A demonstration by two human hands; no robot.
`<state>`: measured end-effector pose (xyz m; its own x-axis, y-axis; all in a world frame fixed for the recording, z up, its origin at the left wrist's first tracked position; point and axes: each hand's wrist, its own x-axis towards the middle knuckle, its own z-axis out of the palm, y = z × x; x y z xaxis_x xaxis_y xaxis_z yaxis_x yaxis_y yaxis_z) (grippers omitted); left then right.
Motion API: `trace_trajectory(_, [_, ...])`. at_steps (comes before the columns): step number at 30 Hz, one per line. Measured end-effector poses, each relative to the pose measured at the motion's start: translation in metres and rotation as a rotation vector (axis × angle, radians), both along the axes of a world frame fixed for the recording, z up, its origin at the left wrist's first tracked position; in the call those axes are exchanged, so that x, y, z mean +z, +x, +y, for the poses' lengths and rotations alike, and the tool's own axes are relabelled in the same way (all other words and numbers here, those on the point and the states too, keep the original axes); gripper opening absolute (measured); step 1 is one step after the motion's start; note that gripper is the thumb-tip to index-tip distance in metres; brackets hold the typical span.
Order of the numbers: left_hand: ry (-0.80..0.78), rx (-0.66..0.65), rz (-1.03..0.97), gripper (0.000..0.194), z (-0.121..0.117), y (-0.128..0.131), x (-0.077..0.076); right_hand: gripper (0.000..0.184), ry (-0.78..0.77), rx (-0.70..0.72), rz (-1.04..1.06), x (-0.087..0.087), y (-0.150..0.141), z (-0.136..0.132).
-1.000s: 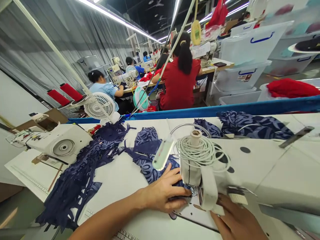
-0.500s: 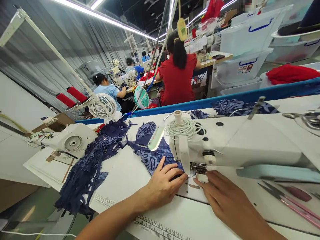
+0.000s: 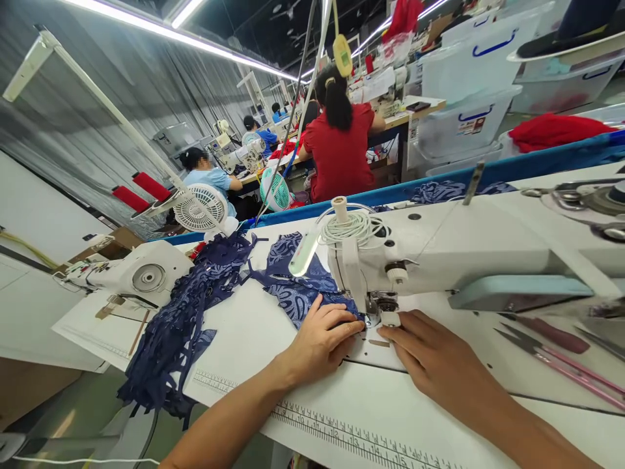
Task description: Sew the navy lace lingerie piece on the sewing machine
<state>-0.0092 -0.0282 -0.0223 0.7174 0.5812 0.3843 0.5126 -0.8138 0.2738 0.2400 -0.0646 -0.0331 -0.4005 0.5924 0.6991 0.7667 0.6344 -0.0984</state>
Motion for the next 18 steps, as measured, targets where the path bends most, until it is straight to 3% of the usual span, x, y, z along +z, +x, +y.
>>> trace_trajectory(3, [-0.051, 0.078, -0.163, 0.022, -0.003, 0.004, 0.009, 0.031, -0.048, -0.007, 0.052, -0.002, -0.002, 0.000])
trace_trajectory(9, [-0.121, 0.468, -0.304, 0.009, -0.004, 0.030, 0.031, 0.032, -0.112, 0.030, 0.128, -0.004, -0.003, -0.001])
trace_trajectory(13, [-0.251, 0.687, -0.260, 0.021, 0.002, 0.053, 0.031, 0.031, -0.117, 0.034, 0.167, -0.005, -0.002, -0.002])
trace_trajectory(18, [-0.237, 0.777, -0.297, 0.016, 0.005, 0.069, 0.024, 0.030, -0.128, 0.052, 0.192, -0.008, 0.000, -0.003])
